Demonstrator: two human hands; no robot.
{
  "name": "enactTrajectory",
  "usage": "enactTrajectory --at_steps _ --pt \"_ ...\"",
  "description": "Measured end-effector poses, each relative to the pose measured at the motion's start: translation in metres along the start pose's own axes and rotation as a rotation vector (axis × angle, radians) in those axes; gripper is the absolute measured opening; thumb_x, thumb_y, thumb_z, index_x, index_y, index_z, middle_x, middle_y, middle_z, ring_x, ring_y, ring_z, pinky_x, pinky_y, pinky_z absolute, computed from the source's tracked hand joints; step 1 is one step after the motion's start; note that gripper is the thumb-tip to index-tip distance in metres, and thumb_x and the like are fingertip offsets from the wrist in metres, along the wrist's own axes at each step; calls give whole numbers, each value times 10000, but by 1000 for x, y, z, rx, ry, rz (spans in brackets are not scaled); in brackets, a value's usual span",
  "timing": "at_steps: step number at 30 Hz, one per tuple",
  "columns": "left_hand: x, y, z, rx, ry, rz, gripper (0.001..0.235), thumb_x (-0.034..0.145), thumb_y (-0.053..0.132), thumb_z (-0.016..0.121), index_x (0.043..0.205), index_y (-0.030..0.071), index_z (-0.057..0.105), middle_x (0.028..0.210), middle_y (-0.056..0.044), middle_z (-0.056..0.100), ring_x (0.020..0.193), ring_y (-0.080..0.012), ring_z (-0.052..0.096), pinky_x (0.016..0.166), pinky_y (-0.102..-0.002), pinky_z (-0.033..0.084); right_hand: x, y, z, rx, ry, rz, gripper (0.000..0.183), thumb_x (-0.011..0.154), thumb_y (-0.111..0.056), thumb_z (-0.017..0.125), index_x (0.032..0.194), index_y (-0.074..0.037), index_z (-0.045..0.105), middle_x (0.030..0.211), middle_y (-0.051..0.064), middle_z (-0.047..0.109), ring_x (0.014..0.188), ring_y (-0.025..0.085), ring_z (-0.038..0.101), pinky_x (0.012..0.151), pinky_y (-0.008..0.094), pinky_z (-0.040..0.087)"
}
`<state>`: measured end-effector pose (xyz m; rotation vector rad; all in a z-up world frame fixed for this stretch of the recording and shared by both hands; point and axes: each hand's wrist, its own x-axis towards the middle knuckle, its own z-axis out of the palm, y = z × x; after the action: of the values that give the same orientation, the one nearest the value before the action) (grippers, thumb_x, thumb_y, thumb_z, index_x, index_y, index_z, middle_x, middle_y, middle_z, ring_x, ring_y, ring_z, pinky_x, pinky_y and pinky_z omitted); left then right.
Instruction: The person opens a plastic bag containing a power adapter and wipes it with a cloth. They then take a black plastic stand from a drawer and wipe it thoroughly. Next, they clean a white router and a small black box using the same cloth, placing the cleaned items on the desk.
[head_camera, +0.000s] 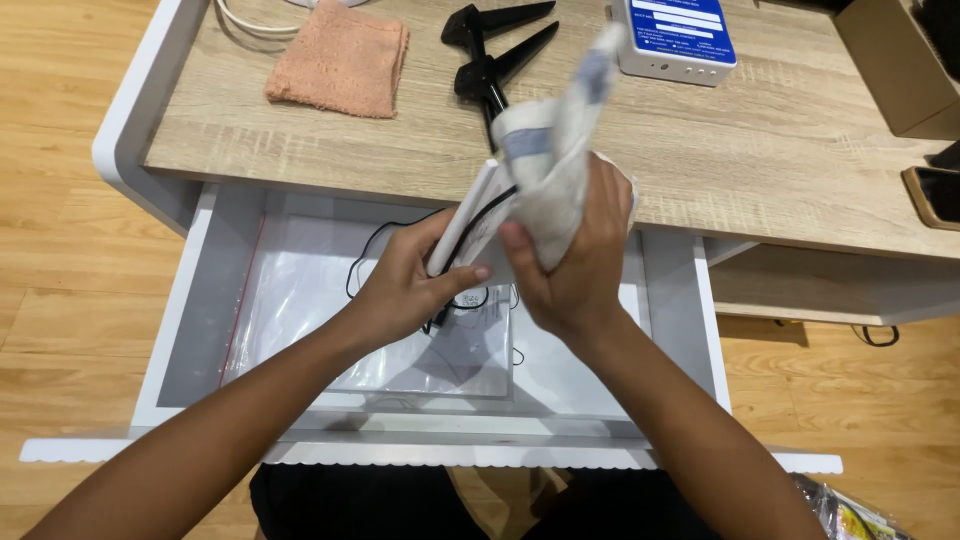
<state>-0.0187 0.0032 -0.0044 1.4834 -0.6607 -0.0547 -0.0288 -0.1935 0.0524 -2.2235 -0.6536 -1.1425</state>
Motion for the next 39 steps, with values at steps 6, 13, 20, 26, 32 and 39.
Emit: enactTrajectory --at_steps 6,13,20,26,32,39 --pt "10 3 -4 -209 48 -159 290 890 59 758 1146 -51 680 953 -161 761 855 -191 738 716 -356 658 5 25 7 -133 61 -23 473 1043 -437 497 1263 -36 615 1100 110 599 1061 338 571 948 440 367" --pt "11 17 -4 -560 247 -439 376 878 94 721 1227 -6 623 1031 -82 701 960 -192 697 806 -500 694 -20 -14 32 -295 -169 -55 846 1009 -656 315 1546 -2 309 1620 287 304 1501 481 353 1245 586 289" --pt "16 28 -7 -678 269 -382 511 860 100 688 1313 -73 526 1227 -214 680 1088 -333 688 900 -536 660 6 20 14 38 -82 335 771 1082 -190 611 1657 -138 100 1713 195 311 1582 385 405 1248 464 442" --pt "13 16 -7 -412 62 -253 556 932 128 683 1409 -58 465 1154 -218 712 1027 -318 750 864 -487 663 2 46 2 285 227 511 303 1094 -219 493 1257 -15 646 1048 117 715 997 164 674 906 395 557" --pt "7 12 -3 -315 78 -195 691 784 73 853 1373 -24 504 1134 -186 709 1060 -263 720 899 -452 642 12 5 -12 234 322 890 643 1034 -617 486 1257 -14 498 1116 111 534 1079 204 540 998 386 448" --pt "19 44 -28 -650 295 -159 516 916 93 729 1383 12 526 1177 -125 718 1119 -240 716 988 -464 629 0 30 18 1184 290 1322 714 918 -612 431 1385 -99 600 1274 126 710 983 283 723 655 444 630"
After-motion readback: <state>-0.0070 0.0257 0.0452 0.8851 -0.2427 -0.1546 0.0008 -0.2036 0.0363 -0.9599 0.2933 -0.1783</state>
